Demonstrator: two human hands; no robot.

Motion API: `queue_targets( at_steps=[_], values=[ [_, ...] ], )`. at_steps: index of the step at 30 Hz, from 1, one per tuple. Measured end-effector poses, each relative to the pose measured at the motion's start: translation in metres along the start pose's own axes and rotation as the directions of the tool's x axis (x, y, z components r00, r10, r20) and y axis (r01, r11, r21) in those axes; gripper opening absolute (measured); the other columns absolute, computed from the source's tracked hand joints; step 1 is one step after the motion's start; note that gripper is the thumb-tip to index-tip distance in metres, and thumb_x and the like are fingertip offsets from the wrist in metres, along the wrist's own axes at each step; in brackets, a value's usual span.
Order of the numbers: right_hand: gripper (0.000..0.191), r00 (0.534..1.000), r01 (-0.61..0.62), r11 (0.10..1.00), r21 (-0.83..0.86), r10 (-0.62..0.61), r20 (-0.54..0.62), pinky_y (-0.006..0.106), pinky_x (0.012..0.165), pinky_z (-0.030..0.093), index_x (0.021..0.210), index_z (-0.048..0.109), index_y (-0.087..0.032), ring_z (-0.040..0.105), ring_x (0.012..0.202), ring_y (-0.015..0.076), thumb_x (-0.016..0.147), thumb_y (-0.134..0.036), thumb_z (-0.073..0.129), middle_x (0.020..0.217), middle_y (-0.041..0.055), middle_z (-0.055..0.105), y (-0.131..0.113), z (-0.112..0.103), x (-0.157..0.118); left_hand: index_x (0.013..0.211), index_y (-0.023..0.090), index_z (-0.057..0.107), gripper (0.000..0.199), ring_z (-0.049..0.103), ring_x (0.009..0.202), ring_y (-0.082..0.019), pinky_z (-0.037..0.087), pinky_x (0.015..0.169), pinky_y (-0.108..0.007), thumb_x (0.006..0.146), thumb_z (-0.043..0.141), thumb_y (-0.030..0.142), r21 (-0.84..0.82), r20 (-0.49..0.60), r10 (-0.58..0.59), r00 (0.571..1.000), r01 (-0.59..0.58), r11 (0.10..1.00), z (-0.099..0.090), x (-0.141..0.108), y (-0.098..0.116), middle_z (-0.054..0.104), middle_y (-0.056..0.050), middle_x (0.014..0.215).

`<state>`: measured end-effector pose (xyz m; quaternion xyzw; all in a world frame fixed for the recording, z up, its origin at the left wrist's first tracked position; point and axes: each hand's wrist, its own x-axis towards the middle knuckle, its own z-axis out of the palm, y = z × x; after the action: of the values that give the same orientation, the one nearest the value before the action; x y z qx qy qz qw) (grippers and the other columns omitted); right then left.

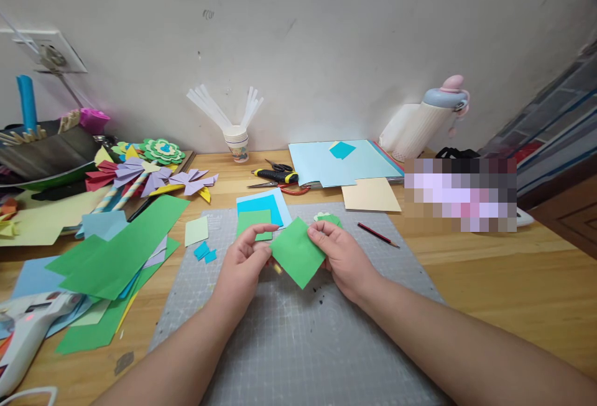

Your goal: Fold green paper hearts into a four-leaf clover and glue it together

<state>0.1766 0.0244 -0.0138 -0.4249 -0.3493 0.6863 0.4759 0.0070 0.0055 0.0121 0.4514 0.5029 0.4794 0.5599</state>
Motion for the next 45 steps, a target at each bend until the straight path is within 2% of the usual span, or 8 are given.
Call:
queue_targets(
  at_steps=[9, 13, 19, 25, 29, 36, 40, 45],
  values=[
    [0.031, 0.998, 0.041, 0.984, -0.176, -0.048, -0.035, 0.021, 0.051, 0.036, 0.076, 0.054, -0.019, 0.045, 0.054, 0.0092, 0.07, -0.044, 0.07, 0.061, -0.0053, 0.053, -0.004, -0.003, 0.002, 0.116, 0.026, 0.049, 0.063, 0.05, 0.106, -0.022, 0.042, 0.082, -0.035, 0.056, 0.043, 0.006, 0.275, 0.099, 0.225, 0.969, -0.245, 0.93, -0.006, 0.002, -0.01, 0.049, -0.006, 0.117],
    [0.03, 0.999, 0.045, 0.966, -0.256, -0.046, -0.001, 0.021, 0.048, 0.034, 0.076, 0.053, -0.019, 0.045, 0.05, 0.0093, 0.071, -0.045, 0.068, 0.057, -0.0056, 0.052, -0.007, -0.004, 0.004, 0.108, 0.029, 0.053, 0.055, 0.034, 0.124, -0.024, 0.032, 0.098, -0.042, 0.062, 0.045, 0.001, 0.611, 0.286, 0.372, 0.883, -0.467, 0.639, -0.01, -0.002, -0.006, 0.039, -0.005, 0.127],
    [0.024, 0.995, 0.102, 0.907, -0.409, -0.094, 0.039, 0.024, 0.048, 0.037, 0.085, 0.052, -0.021, 0.05, 0.054, 0.013, 0.078, -0.044, 0.058, 0.063, -0.0034, 0.055, -0.01, -0.007, 0.007, 0.08, 0.024, 0.06, 0.014, 0.049, 0.101, -0.022, 0.028, 0.09, -0.042, 0.081, 0.051, 0.014, 0.766, 0.52, 0.37, 0.77, -0.612, 0.197, -0.011, -0.007, 0.008, 0.062, -0.001, 0.097],
    [0.011, 0.847, 0.466, 0.376, -0.801, -0.45, 0.282, 0.03, 0.069, 0.041, 0.089, 0.055, -0.02, 0.053, 0.084, 0.0183, 0.085, -0.03, 0.052, 0.093, 0.0049, 0.059, -0.024, -0.007, -0.007, 0.078, 0.022, 0.058, 0.012, 0.052, 0.093, -0.021, 0.028, 0.088, -0.041, 0.08, 0.05, 0.013, 0.808, 0.545, 0.286, 0.788, -0.585, 0.073, -0.004, -0.013, 0.007, 0.063, -0.001, 0.085],
    [0.021, 0.772, 0.614, 0.038, -0.789, -0.237, 0.589, 0.031, 0.071, 0.038, 0.089, 0.056, -0.019, 0.052, 0.083, 0.0198, 0.082, -0.038, 0.06, 0.09, 0.0047, 0.059, -0.03, -0.002, -0.021, 0.077, 0.021, 0.058, 0.013, 0.052, 0.089, -0.021, 0.03, 0.085, -0.041, 0.08, 0.048, 0.013, 0.839, 0.504, 0.275, 0.819, -0.54, 0.07, -0.002, -0.014, 0.004, 0.063, -0.001, 0.081],
    [0.02, 0.722, 0.62, -0.361, -0.696, -0.083, 0.687, 0.031, 0.064, 0.03, 0.074, 0.057, -0.019, 0.049, 0.075, 0.0175, 0.091, -0.019, 0.047, 0.08, 0.0028, 0.06, -0.022, -0.001, -0.025, 0.073, 0.02, 0.059, 0.018, 0.053, 0.085, -0.021, 0.031, 0.085, -0.041, 0.079, 0.047, 0.009, 0.856, 0.494, 0.259, 0.83, -0.516, 0.021, -0.003, -0.016, 0.003, 0.063, -0.002, 0.078],
    [0.019, 0.752, 0.608, -0.31, -0.731, -0.069, 0.655, 0.031, 0.065, 0.03, 0.069, 0.062, -0.019, 0.05, 0.075, 0.0169, 0.086, -0.017, 0.055, 0.078, 0.0022, 0.06, -0.026, -0.006, -0.02, 0.07, 0.021, 0.063, 0.018, 0.055, 0.084, -0.022, 0.032, 0.084, -0.041, 0.08, 0.05, 0.014, 0.842, 0.504, 0.244, 0.828, -0.535, 0.074, -0.003, -0.017, 0.001, 0.065, -0.002, 0.074],
    [0.01, 0.851, 0.524, 0.058, -0.85, -0.065, 0.521, 0.027, 0.066, 0.036, 0.075, 0.067, -0.019, 0.054, 0.077, 0.0153, 0.082, -0.025, 0.062, 0.083, 0.0022, 0.06, -0.028, -0.012, -0.013, 0.065, 0.022, 0.066, 0.017, 0.056, 0.08, -0.022, 0.032, 0.082, -0.041, 0.079, 0.057, 0.026, 0.867, 0.37, 0.219, 0.903, -0.42, 0.267, -0.004, -0.013, -0.003, 0.065, -0.001, 0.072]
  ],
)
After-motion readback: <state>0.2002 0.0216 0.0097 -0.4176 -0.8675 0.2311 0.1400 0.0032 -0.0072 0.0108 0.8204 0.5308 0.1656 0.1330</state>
